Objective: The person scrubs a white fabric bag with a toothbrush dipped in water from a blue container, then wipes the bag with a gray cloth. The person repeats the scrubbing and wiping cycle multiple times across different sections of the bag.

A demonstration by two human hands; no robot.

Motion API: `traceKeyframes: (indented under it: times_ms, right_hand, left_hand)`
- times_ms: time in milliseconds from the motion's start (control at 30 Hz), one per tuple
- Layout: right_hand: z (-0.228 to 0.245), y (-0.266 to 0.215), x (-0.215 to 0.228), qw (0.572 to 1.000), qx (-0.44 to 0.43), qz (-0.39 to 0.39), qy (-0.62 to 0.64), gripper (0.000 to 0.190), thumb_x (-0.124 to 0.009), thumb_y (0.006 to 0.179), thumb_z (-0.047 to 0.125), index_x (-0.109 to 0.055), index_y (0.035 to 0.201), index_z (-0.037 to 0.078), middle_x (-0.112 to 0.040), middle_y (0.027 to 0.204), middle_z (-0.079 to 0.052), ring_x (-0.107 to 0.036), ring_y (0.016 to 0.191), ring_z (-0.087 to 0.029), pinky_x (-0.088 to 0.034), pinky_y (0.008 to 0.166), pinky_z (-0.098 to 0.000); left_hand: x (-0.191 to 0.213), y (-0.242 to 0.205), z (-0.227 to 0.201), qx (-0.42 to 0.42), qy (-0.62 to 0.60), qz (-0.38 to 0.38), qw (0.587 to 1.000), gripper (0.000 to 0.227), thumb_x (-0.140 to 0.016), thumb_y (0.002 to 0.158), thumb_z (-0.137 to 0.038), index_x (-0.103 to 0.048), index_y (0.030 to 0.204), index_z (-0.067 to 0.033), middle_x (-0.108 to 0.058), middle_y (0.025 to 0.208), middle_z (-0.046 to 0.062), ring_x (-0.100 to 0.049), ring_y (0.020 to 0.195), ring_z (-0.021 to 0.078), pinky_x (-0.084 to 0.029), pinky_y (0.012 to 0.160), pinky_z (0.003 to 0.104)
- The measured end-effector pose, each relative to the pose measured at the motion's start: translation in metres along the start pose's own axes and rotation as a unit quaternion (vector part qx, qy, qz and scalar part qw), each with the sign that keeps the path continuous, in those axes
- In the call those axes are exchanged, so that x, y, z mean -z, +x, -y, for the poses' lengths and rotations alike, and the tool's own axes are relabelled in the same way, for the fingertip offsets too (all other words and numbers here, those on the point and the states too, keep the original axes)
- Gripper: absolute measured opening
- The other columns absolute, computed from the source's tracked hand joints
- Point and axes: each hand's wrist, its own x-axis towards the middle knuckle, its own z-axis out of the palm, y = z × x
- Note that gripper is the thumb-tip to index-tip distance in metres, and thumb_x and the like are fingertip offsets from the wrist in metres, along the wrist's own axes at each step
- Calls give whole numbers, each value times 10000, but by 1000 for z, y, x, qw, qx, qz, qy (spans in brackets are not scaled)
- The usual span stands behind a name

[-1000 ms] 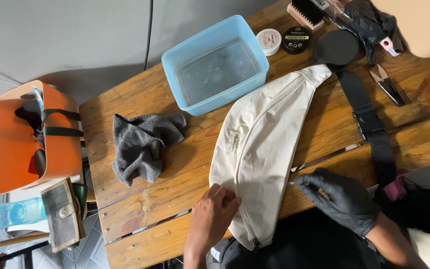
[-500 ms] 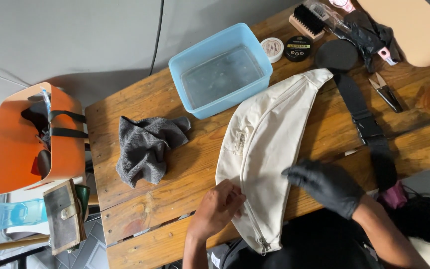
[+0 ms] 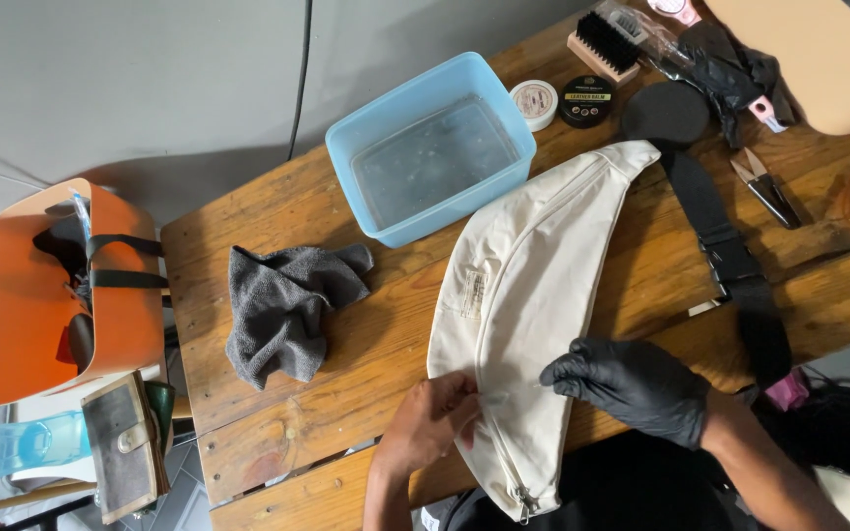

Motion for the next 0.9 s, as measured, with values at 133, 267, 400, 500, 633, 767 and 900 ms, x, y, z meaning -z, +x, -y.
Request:
traceKeyframes:
  times_ms: [133, 267, 400, 500, 633, 767, 900]
  right_hand:
    - [-17, 5, -1, 994, -69, -50, -70, 310, -583, 986, 285, -716, 1261, 236, -774, 1193, -3, -767, 1041, -219, -638, 809, -337]
    - [-18, 9, -7, 995, -12, -44, -94, 316, -651, 948, 210, -724, 1255, 234, -769, 1130, -23, -774, 916, -237, -640, 759, -356]
    - [-46, 11, -1, 971, -19, -102, -215, 423, -614, 975, 191, -647, 1368, 342, -726, 1189, 32, -740, 978, -253, -601, 718, -405]
    - [-20, 27, 10, 995, 37, -36, -84, 263, -664, 946, 197, -743, 1196, 223, -753, 942, 14, -756, 736, -217, -625, 608, -359]
    - [-37, 29, 23, 993, 44, -33, -104, 409, -660, 901, 52, -708, 1257, 246, -756, 933, -19, -740, 718, -221, -630, 606, -349]
    - [-50, 31, 20, 980, 55, -82, -171, 374, -632, 974, 152, -681, 1333, 246, -758, 1182, -22, -752, 1018, -271, -629, 801, -395]
    - [-34, 38, 19, 994, 52, -11, -92, 318, -589, 978, 117, -707, 1262, 198, -750, 906, -44, -743, 639, -181, -663, 542, -295]
  left_hand:
    - [1, 3, 7, 2, -54, 13, 998, 168, -600, 1045, -191, -683, 943, -87, -723, 678, 33, -592, 501, 92, -482, 419, 212]
    - [2, 5, 12, -16, -77, 21, 997, 131, -600, 1047, -164, -667, 980, -74, -758, 727, 52, -586, 499, 104, -495, 434, 224]
    - [1, 5, 13, -38, -78, 11, 996, 98, -605, 1023, -107, -655, 941, -87, -732, 701, 30, -524, 443, 102, -475, 444, 225]
    - [0, 4, 16, -33, -80, 19, 996, 117, -635, 1039, -135, -670, 949, -69, -776, 748, 48, -740, 647, 98, -516, 447, 198]
    - [0, 4, 13, -21, -73, 8, 997, 101, -650, 1024, -135, -674, 941, -83, -775, 732, 32, -540, 448, 74, -481, 445, 202]
    - [0, 4, 12, -29, -87, 6, 996, 102, -641, 1024, -112, -656, 932, -71, -747, 719, 43, -548, 477, 89, -483, 438, 213]
    - [-1, 6, 16, -19, -76, 4, 997, 87, -640, 1018, -128, -679, 970, -66, -772, 734, 38, -640, 547, 86, -516, 437, 211]
